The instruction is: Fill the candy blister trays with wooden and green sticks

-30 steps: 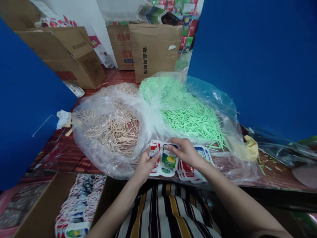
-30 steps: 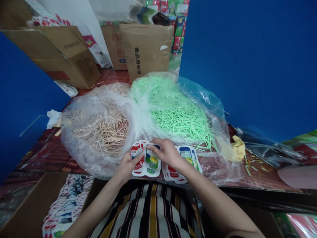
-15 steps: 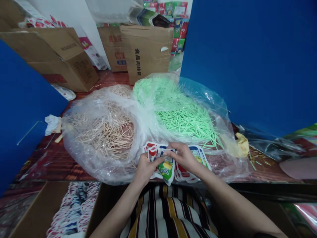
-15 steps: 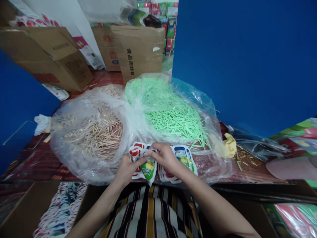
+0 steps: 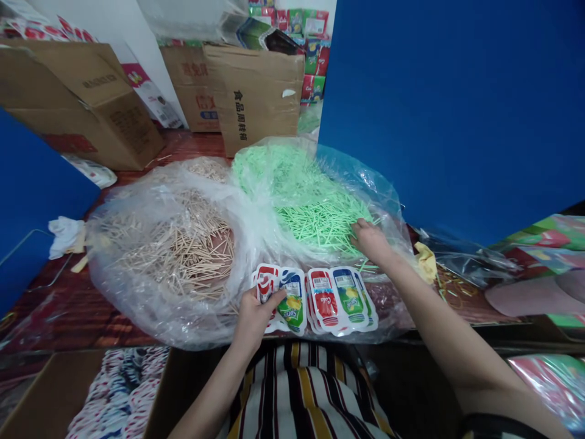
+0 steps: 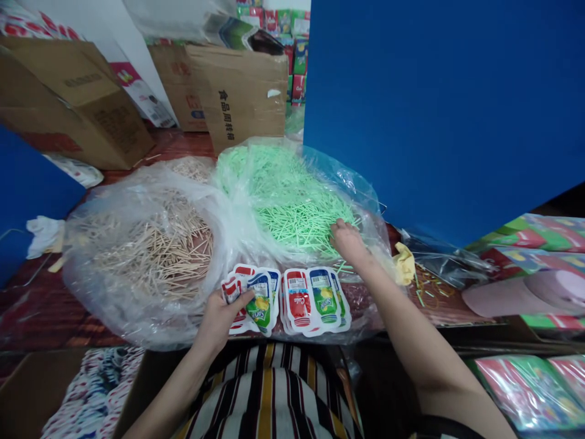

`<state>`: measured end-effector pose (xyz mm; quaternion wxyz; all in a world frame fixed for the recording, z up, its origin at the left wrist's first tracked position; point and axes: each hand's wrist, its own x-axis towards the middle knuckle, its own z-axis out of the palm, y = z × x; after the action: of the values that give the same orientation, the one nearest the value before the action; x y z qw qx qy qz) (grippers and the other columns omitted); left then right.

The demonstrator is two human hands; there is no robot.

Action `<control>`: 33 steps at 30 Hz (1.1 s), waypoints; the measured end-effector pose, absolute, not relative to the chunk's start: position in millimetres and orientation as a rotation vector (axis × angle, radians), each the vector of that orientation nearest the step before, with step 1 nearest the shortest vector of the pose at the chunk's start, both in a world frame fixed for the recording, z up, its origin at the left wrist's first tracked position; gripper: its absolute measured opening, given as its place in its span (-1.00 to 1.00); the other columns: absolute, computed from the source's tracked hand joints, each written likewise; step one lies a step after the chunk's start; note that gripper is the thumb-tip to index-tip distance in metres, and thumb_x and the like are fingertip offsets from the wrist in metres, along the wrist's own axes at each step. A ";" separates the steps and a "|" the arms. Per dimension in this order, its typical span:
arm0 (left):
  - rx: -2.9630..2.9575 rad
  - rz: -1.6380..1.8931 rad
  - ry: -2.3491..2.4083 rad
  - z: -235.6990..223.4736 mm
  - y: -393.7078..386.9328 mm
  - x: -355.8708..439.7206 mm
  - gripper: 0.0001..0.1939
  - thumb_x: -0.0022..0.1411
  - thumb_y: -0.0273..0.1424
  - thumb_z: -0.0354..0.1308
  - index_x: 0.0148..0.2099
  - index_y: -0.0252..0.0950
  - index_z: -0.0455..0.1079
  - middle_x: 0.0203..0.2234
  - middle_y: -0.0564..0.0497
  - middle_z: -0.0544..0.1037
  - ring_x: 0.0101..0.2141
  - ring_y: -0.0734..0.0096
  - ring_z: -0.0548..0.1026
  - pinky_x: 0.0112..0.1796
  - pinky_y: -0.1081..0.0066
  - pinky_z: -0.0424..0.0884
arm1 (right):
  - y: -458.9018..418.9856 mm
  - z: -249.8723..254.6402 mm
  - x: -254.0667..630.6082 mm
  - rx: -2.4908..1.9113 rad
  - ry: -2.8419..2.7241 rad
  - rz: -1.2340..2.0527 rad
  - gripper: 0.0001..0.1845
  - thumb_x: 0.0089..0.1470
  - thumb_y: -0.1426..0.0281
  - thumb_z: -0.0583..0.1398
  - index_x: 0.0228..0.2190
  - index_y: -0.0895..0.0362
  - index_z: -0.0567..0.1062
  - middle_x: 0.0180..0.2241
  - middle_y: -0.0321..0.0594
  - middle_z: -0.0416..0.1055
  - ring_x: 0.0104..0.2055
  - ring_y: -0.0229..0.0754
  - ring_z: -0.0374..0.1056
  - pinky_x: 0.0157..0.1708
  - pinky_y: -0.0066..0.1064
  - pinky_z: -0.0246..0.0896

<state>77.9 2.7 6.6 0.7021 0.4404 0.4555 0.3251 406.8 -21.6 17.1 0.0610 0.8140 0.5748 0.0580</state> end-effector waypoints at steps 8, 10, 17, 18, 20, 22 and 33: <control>0.949 0.745 1.027 1.5 2.5 72.3 -0.65 -0.14 -0.30 0.39 -0.27 -0.38 0.52 -0.38 -0.06 0.64 -0.35 0.23 0.58 -0.28 0.33 0.49 | -17.5 15.6 418.9 2.451 1.841 0.155 -0.83 0.11 0.38 0.11 -0.32 0.22 0.45 -0.18 0.00 0.37 -0.22 -0.09 0.33 -0.22 -0.35 0.11; 0.930 0.740 1.019 1.4 2.3 71.5 -0.66 -0.14 -0.30 0.39 -0.28 -0.36 0.52 -0.37 -0.05 0.64 -0.35 0.24 0.58 -0.28 0.33 0.49 | -19.8 17.9 426.8 2.479 1.865 0.149 -0.79 0.15 0.32 0.09 -0.38 0.20 0.44 -0.25 -0.06 0.39 -0.32 -0.17 0.34 -0.30 -0.41 0.12; 0.944 0.778 1.002 1.0 4.5 71.4 -0.63 -0.12 -0.32 0.39 -0.23 -0.38 0.52 -0.36 -0.05 0.64 -0.33 0.25 0.58 -0.26 0.34 0.48 | -23.0 19.2 443.2 3.099 1.906 0.100 -0.52 -0.05 -0.02 0.18 -0.49 0.19 0.42 -0.51 -0.14 0.39 -0.48 -0.17 0.26 -0.47 -0.39 0.08; 0.949 0.783 0.999 1.2 4.6 71.7 -0.63 -0.11 -0.32 0.38 -0.22 -0.38 0.52 -0.35 -0.05 0.64 -0.33 0.26 0.57 -0.25 0.34 0.48 | -22.6 18.2 444.1 3.130 1.909 0.063 -0.49 -0.07 -0.06 0.17 -0.48 0.19 0.43 -0.53 -0.16 0.38 -0.51 -0.19 0.24 -0.50 -0.40 0.06; 0.950 0.782 0.996 1.8 4.4 72.2 -0.65 -0.11 -0.33 0.38 -0.23 -0.38 0.52 -0.35 -0.06 0.64 -0.33 0.27 0.57 -0.25 0.35 0.48 | -21.4 16.4 445.6 3.187 1.902 0.037 -0.44 -0.04 -0.09 0.10 -0.43 0.20 0.43 -0.55 -0.20 0.36 -0.54 -0.23 0.20 -0.54 -0.41 0.03; 0.937 0.778 0.995 2.2 3.7 72.4 -0.66 -0.11 -0.33 0.39 -0.25 -0.39 0.52 -0.36 -0.06 0.64 -0.34 0.27 0.57 -0.26 0.35 0.48 | -19.1 14.5 446.8 3.251 1.898 0.003 -0.43 -0.05 -0.12 0.09 -0.48 0.18 0.40 -0.59 -0.25 0.31 -0.57 -0.26 0.14 -0.57 -0.42 -0.03; 0.899 0.772 0.999 -0.3 3.7 71.0 -0.64 -0.14 -0.34 0.40 -0.25 -0.39 0.51 -0.37 -0.06 0.64 -0.35 0.27 0.57 -0.27 0.34 0.48 | -9.0 16.5 440.0 3.301 1.963 -0.182 -0.46 0.06 -0.05 0.03 -0.53 0.17 0.43 -0.58 -0.30 0.23 -0.54 -0.28 0.08 -0.50 -0.42 -0.02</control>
<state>71.0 3.7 -0.3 0.7145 0.4060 0.4509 0.3484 440.0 -9.0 16.5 -0.3444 0.8060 0.4793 -0.0444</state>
